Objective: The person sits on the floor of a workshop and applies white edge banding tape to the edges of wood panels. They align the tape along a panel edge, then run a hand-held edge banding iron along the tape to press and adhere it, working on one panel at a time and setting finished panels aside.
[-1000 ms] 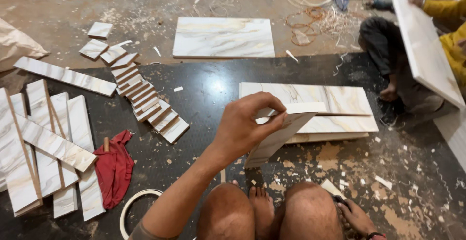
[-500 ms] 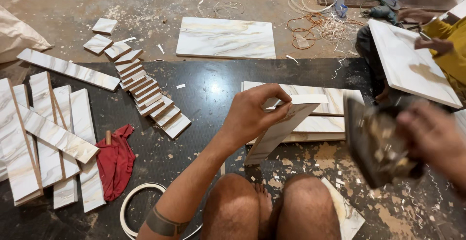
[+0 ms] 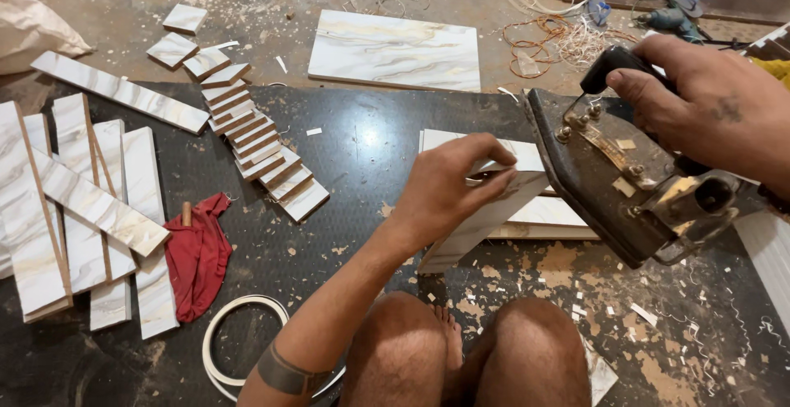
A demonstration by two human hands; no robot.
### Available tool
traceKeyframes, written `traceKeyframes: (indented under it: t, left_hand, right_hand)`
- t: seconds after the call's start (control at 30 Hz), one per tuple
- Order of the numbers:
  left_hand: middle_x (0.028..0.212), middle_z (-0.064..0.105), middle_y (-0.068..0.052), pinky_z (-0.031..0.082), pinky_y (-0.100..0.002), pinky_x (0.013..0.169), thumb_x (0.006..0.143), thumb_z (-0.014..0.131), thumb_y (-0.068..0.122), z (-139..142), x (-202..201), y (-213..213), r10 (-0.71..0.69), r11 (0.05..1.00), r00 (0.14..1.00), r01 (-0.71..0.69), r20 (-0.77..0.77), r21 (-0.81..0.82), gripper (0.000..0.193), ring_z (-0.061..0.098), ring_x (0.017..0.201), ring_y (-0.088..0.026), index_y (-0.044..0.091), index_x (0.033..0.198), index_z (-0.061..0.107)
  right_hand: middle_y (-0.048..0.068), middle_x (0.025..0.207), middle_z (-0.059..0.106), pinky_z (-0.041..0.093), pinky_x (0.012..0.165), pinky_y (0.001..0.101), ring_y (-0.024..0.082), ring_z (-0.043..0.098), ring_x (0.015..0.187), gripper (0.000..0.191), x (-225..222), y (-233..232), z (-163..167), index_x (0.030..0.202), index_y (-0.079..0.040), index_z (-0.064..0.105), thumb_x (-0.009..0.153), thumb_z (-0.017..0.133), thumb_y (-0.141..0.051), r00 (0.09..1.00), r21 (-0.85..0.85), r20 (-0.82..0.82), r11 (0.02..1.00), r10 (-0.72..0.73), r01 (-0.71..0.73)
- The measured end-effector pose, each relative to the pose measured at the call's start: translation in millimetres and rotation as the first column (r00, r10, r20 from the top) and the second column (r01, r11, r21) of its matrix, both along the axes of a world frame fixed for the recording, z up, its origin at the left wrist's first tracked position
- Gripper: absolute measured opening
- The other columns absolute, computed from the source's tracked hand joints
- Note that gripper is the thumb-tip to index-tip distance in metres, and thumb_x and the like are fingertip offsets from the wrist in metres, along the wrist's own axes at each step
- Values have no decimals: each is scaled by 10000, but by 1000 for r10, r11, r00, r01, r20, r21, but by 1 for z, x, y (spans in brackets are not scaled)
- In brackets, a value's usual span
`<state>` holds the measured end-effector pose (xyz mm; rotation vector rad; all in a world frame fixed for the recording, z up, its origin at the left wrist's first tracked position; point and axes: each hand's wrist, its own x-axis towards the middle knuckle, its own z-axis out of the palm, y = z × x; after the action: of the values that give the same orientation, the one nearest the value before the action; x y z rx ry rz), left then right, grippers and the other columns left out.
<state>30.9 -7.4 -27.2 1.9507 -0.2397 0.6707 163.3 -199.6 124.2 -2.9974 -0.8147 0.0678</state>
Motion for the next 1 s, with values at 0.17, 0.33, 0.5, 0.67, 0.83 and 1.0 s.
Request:
traceKeyframes:
  t: [0.17,0.33,0.5,0.67,0.83,1.0]
  left_hand:
    - [1099,758,-78,609,-356,869,882,829,207,-14,8,-3,39,997,997,-44,68,63,569,757,1003,-240,184,1374,543]
    - [1095,789,-64,639,-372,919,866,860,151,-26,6,-4,26,990,1000,-27,-13,-138,1059,798,1000,-218,263,1655,163]
    - [1090,790,-94,623,-371,962,848,849,135,-30,9,-7,41,970,999,-47,-27,-239,1131,795,1011,-222,219,1671,78]
    - [1079,790,-88,617,-358,913,821,874,158,-35,14,-8,96,975,995,-100,-29,-197,1153,786,1001,-228,199,1647,71]
    - [1115,775,-95,612,-352,892,840,867,198,-37,14,-7,69,976,998,-70,-12,-204,1041,774,1024,-244,196,1598,153]
    - [1173,761,-68,647,-306,916,948,814,187,-41,-3,-3,175,979,961,-147,216,-141,329,769,1083,-199,171,1230,645]
  right_hand:
    - [164,703,653,537,545,443,316,706,570,418,-4,12,3,1193,-50,635,1080,513,-434,998,-52,61,999,6,-3]
    - [179,699,678,531,554,449,339,690,582,395,-10,26,3,1235,-79,609,1101,480,-427,992,-119,112,992,55,-42]
    - [199,673,661,516,552,467,369,673,588,379,-21,41,10,1221,-71,584,1087,498,-415,989,-117,123,990,87,-73]
    - [207,664,661,518,556,496,395,666,586,381,-29,49,12,1246,-80,582,1083,500,-415,986,-95,139,992,90,-77]
    - [218,677,676,532,584,501,404,681,609,410,-31,52,13,1299,-124,611,1097,470,-452,989,-134,145,991,42,-22]
    - [223,693,681,535,610,505,413,689,640,433,-29,49,10,1316,-112,599,1086,477,-458,984,-120,170,992,59,-39]
